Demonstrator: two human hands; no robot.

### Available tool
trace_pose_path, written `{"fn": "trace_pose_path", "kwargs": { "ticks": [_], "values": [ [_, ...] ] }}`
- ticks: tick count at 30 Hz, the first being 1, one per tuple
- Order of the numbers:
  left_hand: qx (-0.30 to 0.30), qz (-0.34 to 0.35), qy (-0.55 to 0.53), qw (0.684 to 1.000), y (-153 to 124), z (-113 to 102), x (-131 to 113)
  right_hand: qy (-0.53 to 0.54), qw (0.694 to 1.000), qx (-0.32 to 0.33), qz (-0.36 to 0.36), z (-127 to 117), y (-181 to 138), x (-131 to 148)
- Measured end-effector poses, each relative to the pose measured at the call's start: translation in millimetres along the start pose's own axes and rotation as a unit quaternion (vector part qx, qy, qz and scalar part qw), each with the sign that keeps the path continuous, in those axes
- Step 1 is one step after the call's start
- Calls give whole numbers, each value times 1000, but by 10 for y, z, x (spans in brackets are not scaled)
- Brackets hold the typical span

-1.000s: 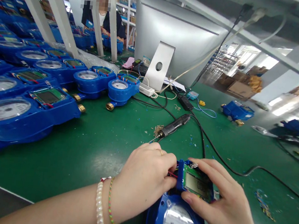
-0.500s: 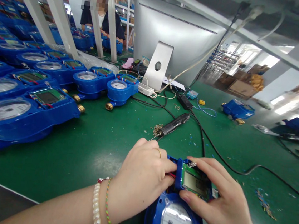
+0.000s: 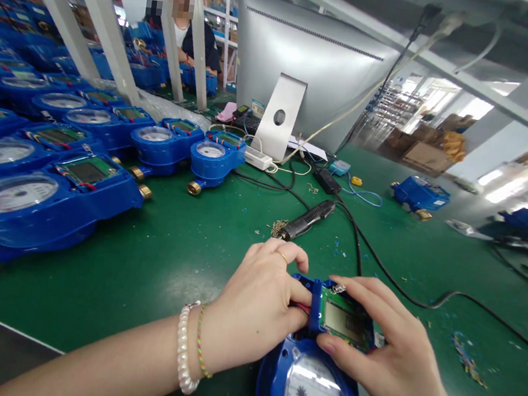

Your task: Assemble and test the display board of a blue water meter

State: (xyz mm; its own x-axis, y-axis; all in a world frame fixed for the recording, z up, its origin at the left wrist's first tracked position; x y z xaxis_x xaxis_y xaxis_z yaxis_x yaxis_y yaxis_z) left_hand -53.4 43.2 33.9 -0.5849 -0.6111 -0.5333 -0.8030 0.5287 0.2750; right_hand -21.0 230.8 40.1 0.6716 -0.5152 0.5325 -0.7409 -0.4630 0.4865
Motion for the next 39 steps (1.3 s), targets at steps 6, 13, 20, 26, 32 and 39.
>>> {"fn": "trace_pose_path", "kwargs": {
  "ticks": [6,13,20,26,32,39],
  "values": [
    [62,11,-94,994,63,71,89,8,1000,7,-1,14,35,1],
    [111,-3,-137,984,119,133,136,15,1000,11,7,7,30,6],
    [195,26,-148,969,179,0,146,-6,1000,22,16,3,10,-5],
    [145,42,-93,984,99,-83,95,-38,999,18,-2,-3,12,-3],
    [53,-25,-117,991,-20,-16,108,-60,998,14,-11,15,23,14],
    [29,-57,-152,986,-45,-82,121,-115,993,30,-9,-4,30,21]
  ]
}}
Point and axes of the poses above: each hand's wrist, its own y-axis towards the middle knuckle, its own z-axis out of the palm, x = y × z, the point moved 2 cm from there along y, towards the middle knuckle, and after that the axes turned 7 degrees about y, right-handed, at the moved point
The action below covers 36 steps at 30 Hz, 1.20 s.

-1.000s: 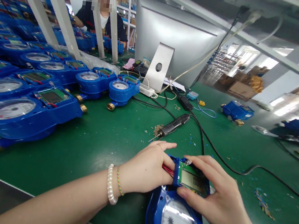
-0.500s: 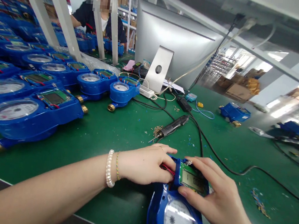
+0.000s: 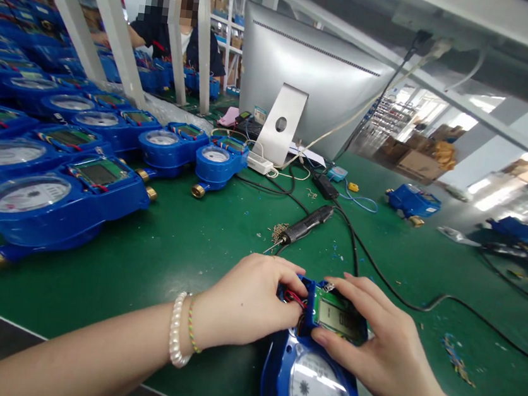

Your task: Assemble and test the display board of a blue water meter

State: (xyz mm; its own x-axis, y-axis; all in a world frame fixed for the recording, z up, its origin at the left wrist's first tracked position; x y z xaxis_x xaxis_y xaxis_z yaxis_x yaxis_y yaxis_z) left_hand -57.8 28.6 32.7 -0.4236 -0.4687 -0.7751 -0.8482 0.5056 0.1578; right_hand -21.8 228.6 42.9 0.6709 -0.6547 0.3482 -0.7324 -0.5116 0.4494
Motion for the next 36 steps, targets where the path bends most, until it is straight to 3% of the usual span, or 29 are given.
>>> {"fn": "trace_pose_path", "kwargs": {
  "ticks": [6,15,22,25,30,36],
  "values": [
    [-10,-16,-33,999,-44,-8,30,-23,1000,9,-3,36,25,44],
    [17,38,-16,999,-62,-67,112,-14,1000,16,-2,22,25,52],
    [45,198,137,970,-91,-97,71,-21,999,24,9,38,-54,-7],
    [41,226,162,960,-96,-72,100,-28,999,25,15,42,-71,-28],
    [27,232,146,961,-104,-81,140,-32,999,24,-8,43,-52,-20],
    [55,208,81,973,-12,-150,124,-43,997,69,7,51,-102,-89]
  ]
}}
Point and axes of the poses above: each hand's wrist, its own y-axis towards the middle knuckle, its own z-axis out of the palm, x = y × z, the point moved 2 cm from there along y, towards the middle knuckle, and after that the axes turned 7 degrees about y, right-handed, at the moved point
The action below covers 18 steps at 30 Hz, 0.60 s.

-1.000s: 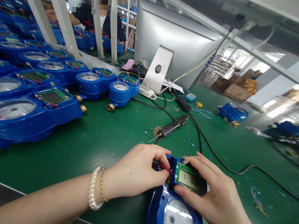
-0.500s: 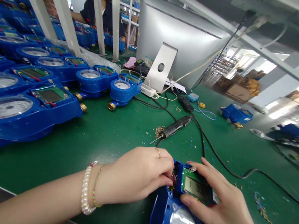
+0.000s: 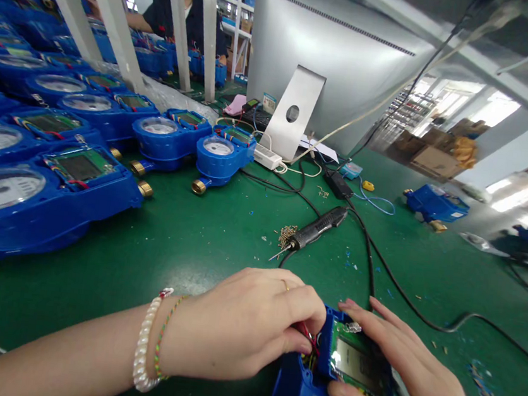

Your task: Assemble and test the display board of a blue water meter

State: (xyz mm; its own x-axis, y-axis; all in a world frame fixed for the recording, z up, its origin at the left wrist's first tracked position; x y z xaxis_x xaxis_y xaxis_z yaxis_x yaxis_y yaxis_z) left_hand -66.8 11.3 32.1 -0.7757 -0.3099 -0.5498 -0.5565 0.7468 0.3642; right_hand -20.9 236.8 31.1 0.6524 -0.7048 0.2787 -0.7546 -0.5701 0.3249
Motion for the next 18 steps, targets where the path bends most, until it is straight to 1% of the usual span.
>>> {"fn": "trace_pose_path", "kwargs": {
  "ticks": [4,8,9,12,14,18],
  "values": [
    [16,-32,-45,998,51,5,33,20,1000,6,7,2,1,0],
    [35,-43,-49,997,37,8,32,44,998,4,41,2,-1,37],
    [32,-46,-47,997,31,4,29,51,997,5,53,2,-4,51],
    [-6,-54,-41,998,35,1,20,66,994,7,89,7,-6,98],
    [-15,-55,-45,997,62,36,14,74,992,3,103,18,0,122],
    [13,-61,-115,991,128,164,2,121,987,-17,104,36,-19,117]
  ]
}}
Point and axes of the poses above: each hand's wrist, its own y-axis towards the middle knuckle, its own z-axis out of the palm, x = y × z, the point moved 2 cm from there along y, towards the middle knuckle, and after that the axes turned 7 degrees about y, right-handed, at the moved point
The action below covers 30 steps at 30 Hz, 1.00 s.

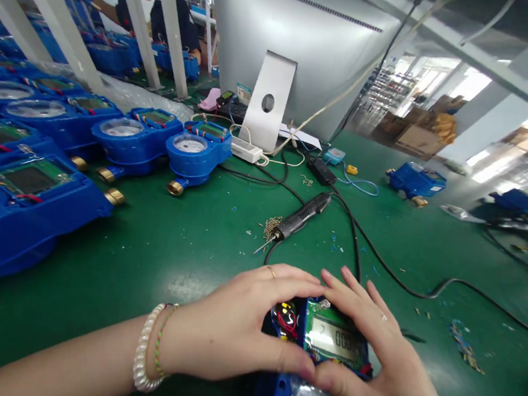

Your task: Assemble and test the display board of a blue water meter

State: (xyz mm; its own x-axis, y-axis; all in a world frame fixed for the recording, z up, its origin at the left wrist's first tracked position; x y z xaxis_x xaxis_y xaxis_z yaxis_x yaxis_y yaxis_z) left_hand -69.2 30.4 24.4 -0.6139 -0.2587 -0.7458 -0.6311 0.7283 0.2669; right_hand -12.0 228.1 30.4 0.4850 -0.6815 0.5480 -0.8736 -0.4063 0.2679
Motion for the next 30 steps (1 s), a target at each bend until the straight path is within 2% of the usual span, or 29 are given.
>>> {"fn": "trace_pose_path", "kwargs": {
  "ticks": [4,9,12,16,19,22,26,30],
  "values": [
    [-11,-54,-22,998,18,72,-12,96,995,37,4,-60,-54,-48],
    [-2,-91,16,996,33,97,-89,239,970,40,37,-198,-70,-92],
    [11,-113,45,993,61,100,-134,355,932,31,61,-205,-88,-165],
    [16,-131,74,989,78,103,-153,484,869,-56,87,-160,-221,-345],
    [22,-122,83,989,72,121,-141,493,858,-109,96,-121,-374,-418],
    [21,-129,82,988,62,158,-127,520,836,-134,114,-46,-478,-387],
    [-6,-170,45,984,53,213,-120,602,774,-146,130,137,-464,-244],
    [9,-176,46,983,31,224,-112,654,725,-156,150,294,-390,-121]
  ]
}}
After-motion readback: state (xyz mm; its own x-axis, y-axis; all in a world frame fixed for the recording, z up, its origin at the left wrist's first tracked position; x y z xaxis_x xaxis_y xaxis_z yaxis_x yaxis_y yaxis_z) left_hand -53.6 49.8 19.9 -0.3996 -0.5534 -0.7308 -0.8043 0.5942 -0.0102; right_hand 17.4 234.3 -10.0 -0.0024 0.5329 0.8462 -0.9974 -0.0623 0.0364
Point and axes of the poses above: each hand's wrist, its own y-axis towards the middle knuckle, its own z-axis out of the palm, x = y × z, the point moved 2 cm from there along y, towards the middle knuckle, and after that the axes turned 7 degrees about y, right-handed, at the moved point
